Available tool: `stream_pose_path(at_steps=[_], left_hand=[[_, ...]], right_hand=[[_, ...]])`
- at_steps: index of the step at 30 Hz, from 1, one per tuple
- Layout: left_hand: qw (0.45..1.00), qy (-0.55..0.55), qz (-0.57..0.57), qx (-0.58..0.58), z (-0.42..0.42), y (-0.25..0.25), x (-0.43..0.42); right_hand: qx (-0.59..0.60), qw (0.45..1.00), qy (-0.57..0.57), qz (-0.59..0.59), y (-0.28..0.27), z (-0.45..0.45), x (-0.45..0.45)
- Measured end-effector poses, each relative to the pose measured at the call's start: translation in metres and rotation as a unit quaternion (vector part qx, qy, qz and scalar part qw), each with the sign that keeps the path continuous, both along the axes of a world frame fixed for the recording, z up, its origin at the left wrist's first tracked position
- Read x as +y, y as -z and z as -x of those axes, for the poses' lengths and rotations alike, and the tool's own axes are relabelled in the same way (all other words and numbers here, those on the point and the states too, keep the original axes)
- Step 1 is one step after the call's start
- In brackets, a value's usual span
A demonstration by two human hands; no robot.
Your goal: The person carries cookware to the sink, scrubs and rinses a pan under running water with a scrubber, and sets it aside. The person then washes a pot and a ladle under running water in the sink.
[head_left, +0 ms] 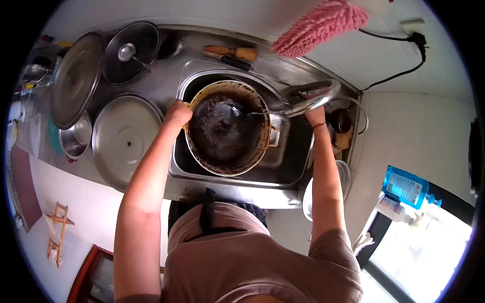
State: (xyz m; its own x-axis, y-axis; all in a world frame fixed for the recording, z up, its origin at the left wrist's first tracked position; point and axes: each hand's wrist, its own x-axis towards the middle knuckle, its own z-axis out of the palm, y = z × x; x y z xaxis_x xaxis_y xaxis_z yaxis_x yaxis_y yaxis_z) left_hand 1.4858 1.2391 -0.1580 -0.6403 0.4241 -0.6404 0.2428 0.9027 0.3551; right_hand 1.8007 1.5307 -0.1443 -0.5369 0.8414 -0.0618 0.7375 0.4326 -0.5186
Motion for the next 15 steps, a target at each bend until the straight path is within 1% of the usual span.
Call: stream_pose_path(at_steps=[2,4,6,7,8,9,10,11,12,13,14,15], left_hand=[[0.998,0.032,0.036,-0.032,0.003,-0.002,0.004],[0.999,0.01,0.03,-0.022,0.004,0.001,0.004],[0.997,0.044,0.053,-0.036,0.005,-0.006,0.006],[0.997,0.052,0.052,-0.013,0.006,0.003,0.006],[0.997,0.05,0.053,-0.013,0.008,0.003,0.006],[0.997,0.049,0.055,-0.021,0.008,0.002,0.007],[0.997,0.048,0.056,-0.029,0.009,0.001,0.008],[0.997,0.04,0.055,-0.041,0.009,-0.004,0.009],[0.997,0.038,0.058,-0.041,0.01,0.0,0.01],[0.997,0.018,0.045,-0.054,0.012,0.005,0.011],[0.997,-0.002,0.032,-0.067,0.014,0.01,0.01],[0.997,0.004,0.032,-0.073,0.016,0.014,0.009]], right_hand=[[-0.058,0.998,-0.014,-0.005,0.005,-0.002,0.007],[-0.027,0.999,-0.034,-0.02,0.011,-0.008,0.007],[0.045,0.998,-0.026,-0.027,0.008,-0.005,-0.005],[0.032,0.998,-0.046,-0.009,0.011,-0.004,-0.011],[0.018,0.998,-0.065,0.009,0.014,-0.002,-0.02],[0.02,0.997,-0.075,-0.004,-0.002,0.01,-0.048],[0.016,0.998,-0.062,0.028,0.016,0.012,-0.06],[0.033,0.996,-0.081,0.03,0.031,0.02,-0.076],[0.07,0.995,-0.07,0.029,0.071,0.016,-0.091],[-0.018,0.991,-0.048,0.126,0.058,0.032,-0.115],[-0.062,0.986,-0.084,0.133,0.089,0.036,-0.124],[-0.026,0.984,-0.117,0.129,0.088,0.052,-0.137]])
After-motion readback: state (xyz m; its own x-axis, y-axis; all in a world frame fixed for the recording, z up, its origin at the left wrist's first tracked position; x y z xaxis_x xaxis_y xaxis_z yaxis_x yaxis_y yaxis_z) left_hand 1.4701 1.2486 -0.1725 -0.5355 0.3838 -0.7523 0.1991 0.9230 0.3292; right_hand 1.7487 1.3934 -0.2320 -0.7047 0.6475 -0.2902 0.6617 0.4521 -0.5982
